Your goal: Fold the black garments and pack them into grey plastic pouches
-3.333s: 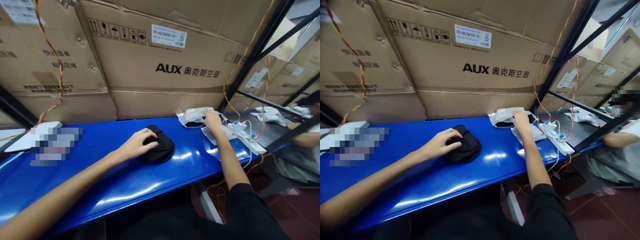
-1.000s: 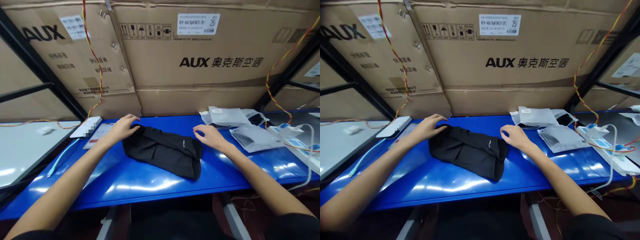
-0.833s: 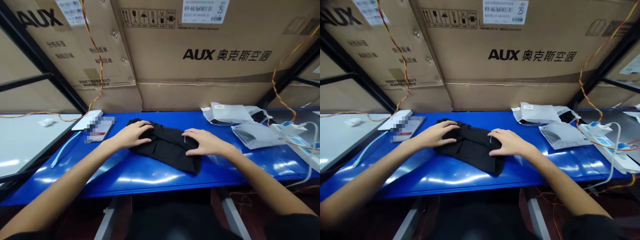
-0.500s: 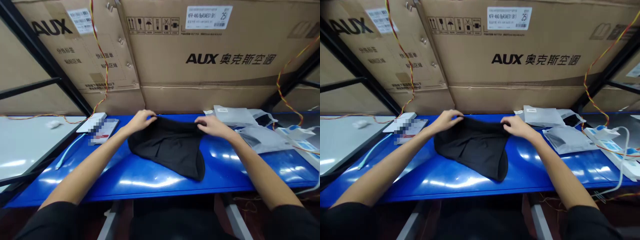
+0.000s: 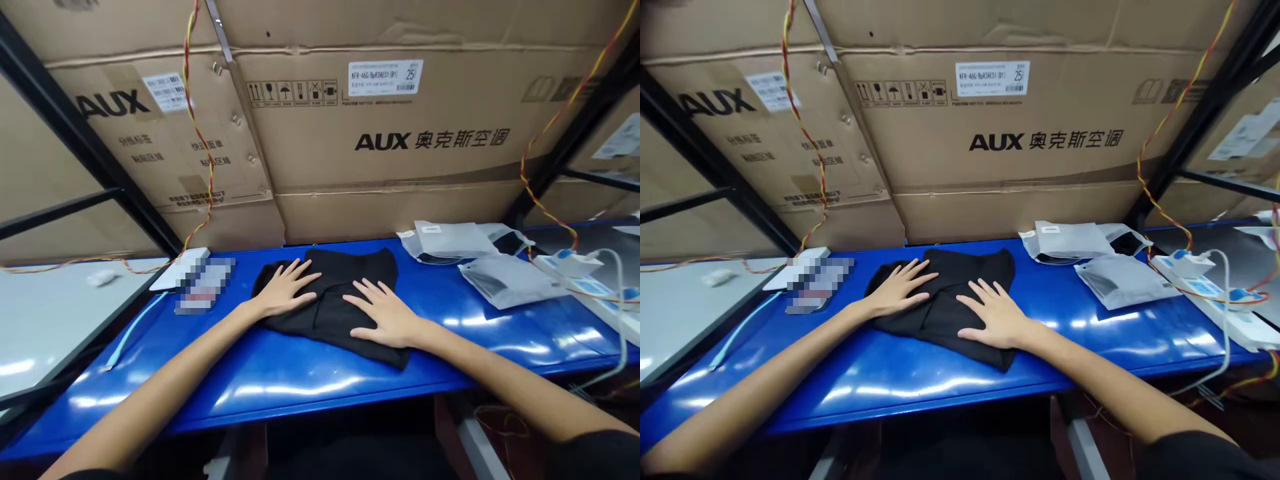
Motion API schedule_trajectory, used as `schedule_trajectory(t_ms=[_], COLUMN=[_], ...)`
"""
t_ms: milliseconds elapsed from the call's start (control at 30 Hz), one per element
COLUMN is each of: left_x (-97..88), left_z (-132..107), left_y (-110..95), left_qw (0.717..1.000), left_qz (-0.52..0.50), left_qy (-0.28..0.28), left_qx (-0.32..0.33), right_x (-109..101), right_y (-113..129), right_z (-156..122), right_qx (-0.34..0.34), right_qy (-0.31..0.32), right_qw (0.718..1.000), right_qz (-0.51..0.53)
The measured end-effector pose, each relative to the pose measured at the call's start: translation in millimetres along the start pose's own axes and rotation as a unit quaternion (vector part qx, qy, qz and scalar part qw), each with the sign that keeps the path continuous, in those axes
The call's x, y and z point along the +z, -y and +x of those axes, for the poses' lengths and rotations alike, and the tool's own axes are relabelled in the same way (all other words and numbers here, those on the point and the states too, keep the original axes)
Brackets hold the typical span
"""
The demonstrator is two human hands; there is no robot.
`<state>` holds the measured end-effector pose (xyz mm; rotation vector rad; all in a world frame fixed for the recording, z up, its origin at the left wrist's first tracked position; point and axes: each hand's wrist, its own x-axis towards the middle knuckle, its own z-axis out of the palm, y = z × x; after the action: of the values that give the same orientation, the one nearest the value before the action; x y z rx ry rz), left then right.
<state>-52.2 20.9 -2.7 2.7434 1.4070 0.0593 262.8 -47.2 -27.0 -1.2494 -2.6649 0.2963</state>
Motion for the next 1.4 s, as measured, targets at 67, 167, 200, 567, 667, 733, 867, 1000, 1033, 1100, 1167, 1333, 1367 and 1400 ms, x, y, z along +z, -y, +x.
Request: schedule_trajectory(t_ms=[67, 167, 200, 567, 667, 733, 867, 1000, 1033, 1100, 1167, 1333, 1367, 1400], left_x=[2.7, 1.6, 0.5, -23.8, -36.0, -42.9, -53.6, -48.3, -44.0, -35.9, -33.8, -54.6, -56.5, -55.7], left_z=[-6, -4, 0, 115, 139, 147, 132, 79, 67, 49, 41, 15, 2, -11], left_y=[-21, -46, -47, 42, 39, 36, 27, 12, 8, -1, -8, -29, -35, -42], left_qw=[0.999, 0.996, 0.995, 0.992, 0.993, 0.992, 0.997, 0.977, 0.973, 0.973, 0.976, 0.98, 0.98, 0.979], left_qz=[-0.019, -0.057, -0.067, -0.113, -0.093, -0.068, -0.028, 0.004, 0.012, 0.015, 0.0, -0.04, -0.042, -0.043], left_qy=[0.007, 0.023, 0.024, -0.004, 0.078, 0.105, 0.038, -0.113, -0.104, -0.067, -0.029, -0.01, -0.016, -0.018], left_qx=[-0.031, -0.061, -0.075, -0.048, -0.007, -0.004, 0.067, 0.181, 0.204, 0.222, 0.215, 0.194, 0.195, 0.199], right_x=[-6, -22, -29, -88, -88, -90, -99, -95, -91, -82, -77, -88, -90, -88], right_y=[-22, -54, -61, -144, -156, -158, -151, -130, -124, -112, -102, -71, -62, -51], right_z=[-8, -20, -22, 78, 106, 116, 102, 47, 34, 14, 2, -30, -41, -53], right_qx=[-0.013, -0.028, -0.028, 0.078, 0.117, 0.136, 0.115, 0.023, 0.01, -0.001, 0.01, 0.019, 0.013, 0.012], right_qy=[0.015, 0.029, 0.031, -0.057, 0.059, 0.109, 0.099, -0.019, -0.029, -0.016, 0.027, 0.03, 0.007, -0.006], right_qw=[1.0, 0.999, 0.999, 0.995, 0.991, 0.985, 0.988, 0.995, 0.994, 0.989, 0.986, 0.997, 0.999, 1.0], right_qz=[0.0, 0.009, 0.014, 0.03, 0.021, 0.009, -0.037, -0.091, -0.11, -0.145, -0.163, -0.075, -0.046, -0.018])
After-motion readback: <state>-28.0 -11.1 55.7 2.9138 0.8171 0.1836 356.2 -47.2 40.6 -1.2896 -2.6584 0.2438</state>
